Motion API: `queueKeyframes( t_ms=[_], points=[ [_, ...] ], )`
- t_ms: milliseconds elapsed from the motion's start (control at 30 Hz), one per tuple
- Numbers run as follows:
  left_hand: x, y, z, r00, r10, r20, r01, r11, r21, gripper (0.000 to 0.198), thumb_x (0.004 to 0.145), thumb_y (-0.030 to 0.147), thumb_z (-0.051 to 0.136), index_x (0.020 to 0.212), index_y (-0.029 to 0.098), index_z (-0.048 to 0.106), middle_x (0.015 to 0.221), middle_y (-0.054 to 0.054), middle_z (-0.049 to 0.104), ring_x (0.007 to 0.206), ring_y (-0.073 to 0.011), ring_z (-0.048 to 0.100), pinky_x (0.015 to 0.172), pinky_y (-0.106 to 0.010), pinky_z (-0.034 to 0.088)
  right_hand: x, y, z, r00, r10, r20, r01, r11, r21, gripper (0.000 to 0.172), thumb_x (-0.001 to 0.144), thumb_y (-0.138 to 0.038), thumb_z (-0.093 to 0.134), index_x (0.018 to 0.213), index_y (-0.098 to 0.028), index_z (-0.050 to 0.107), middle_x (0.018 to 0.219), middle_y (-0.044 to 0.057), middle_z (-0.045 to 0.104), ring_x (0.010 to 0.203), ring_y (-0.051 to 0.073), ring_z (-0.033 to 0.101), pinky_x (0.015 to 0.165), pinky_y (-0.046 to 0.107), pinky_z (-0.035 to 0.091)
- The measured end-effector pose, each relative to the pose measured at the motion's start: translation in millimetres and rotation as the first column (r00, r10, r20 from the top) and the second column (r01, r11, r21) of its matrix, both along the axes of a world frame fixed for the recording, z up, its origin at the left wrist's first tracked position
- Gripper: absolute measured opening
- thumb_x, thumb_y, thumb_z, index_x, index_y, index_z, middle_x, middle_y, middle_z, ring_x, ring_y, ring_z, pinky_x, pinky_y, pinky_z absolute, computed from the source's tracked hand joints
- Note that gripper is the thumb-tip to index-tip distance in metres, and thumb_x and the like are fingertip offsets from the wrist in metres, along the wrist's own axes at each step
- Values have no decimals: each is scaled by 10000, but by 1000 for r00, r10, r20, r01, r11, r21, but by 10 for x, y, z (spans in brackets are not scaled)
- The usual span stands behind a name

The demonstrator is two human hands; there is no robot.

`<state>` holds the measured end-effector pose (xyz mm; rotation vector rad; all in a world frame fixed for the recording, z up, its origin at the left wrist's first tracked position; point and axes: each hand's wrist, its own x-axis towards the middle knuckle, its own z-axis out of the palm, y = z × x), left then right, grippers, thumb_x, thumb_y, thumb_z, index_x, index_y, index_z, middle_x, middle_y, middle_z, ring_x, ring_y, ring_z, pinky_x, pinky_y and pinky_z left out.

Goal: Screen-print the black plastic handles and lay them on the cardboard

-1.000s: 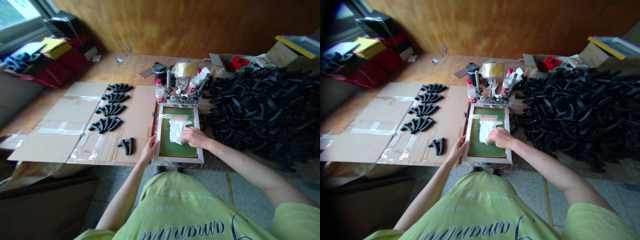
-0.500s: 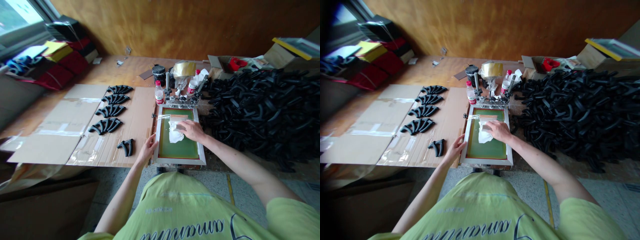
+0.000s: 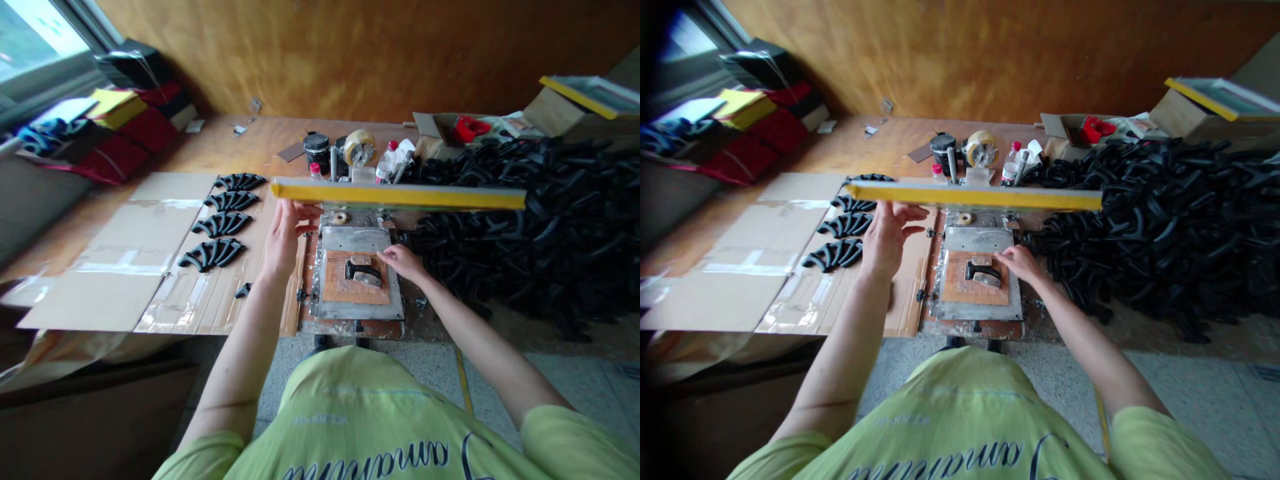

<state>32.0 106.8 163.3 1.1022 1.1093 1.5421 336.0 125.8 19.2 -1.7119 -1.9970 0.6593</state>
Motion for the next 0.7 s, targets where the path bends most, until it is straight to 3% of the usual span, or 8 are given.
queueKeyframes(
  t_ms=[100,233,300,333,400,533,633,700],
  points=[
    [42,91,54,998,27,50,-27,1000,-1,528,925,655,473,1196,228,622,974,-75,737,865,-160,693,678,-241,553,-374,-254,-179,964,123,236,-122,992,-22,207,879,-362,673,824,-164,651,959,113,690,980,235,612,896,326,444],
    [201,-316,-376,997,-22,73,39,969,-243,633,862,704,538,1195,173,630,956,-105,751,822,-186,708,616,-245,542,-660,-403,-83,957,20,289,19,991,-133,115,966,-262,556,952,-159,606,943,120,684,910,223,621,790,302,440],
    [349,-655,-703,948,-294,124,314,794,-520,687,806,723,600,1139,126,666,973,-159,757,858,-248,722,600,-283,552,-800,-558,-5,975,-58,216,76,994,-76,140,998,-277,503,979,-164,583,921,108,673,881,219,614,761,301,437],
    [423,-814,-856,926,-334,175,370,713,-596,686,794,713,625,1160,133,661,1029,-166,754,911,-267,721,622,-302,564,-882,-665,20,983,-54,175,57,998,-8,147,1003,-288,497,975,-168,578,924,105,666,897,223,606,773,308,440],
    [517,-1048,-1109,918,-278,283,397,654,-644,626,812,683,630,1117,137,664,1054,-161,750,950,-266,716,684,-326,583,-1031,-881,31,988,104,117,-120,983,139,142,996,-298,520,945,-180,580,929,94,655,940,226,587,822,324,447],
    [170,-1120,-1451,961,-18,277,215,681,-700,451,870,559,602,1021,136,642,930,-116,753,768,-202,720,643,-293,572,-841,-901,-70,869,470,155,-495,833,247,151,989,-254,529,907,-201,644,998,68,672,1008,206,570,929,338,452],
    [-605,-1065,-1740,990,126,-57,-128,679,-723,394,917,522,487,945,149,613,727,-46,710,562,-148,654,545,-248,523,-88,-438,-179,938,219,267,-271,946,176,251,967,-132,465,996,-190,708,1076,89,684,1052,212,569,971,348,458],
    [-1181,-1091,-1955,924,156,-350,-373,576,-728,404,929,500,387,800,163,569,548,-28,624,444,-164,583,485,-274,497,510,-77,-256,912,-84,402,33,991,133,366,925,-77,435,1161,-167,700,1199,126,658,1143,238,547,1014,366,448]
  ],
)
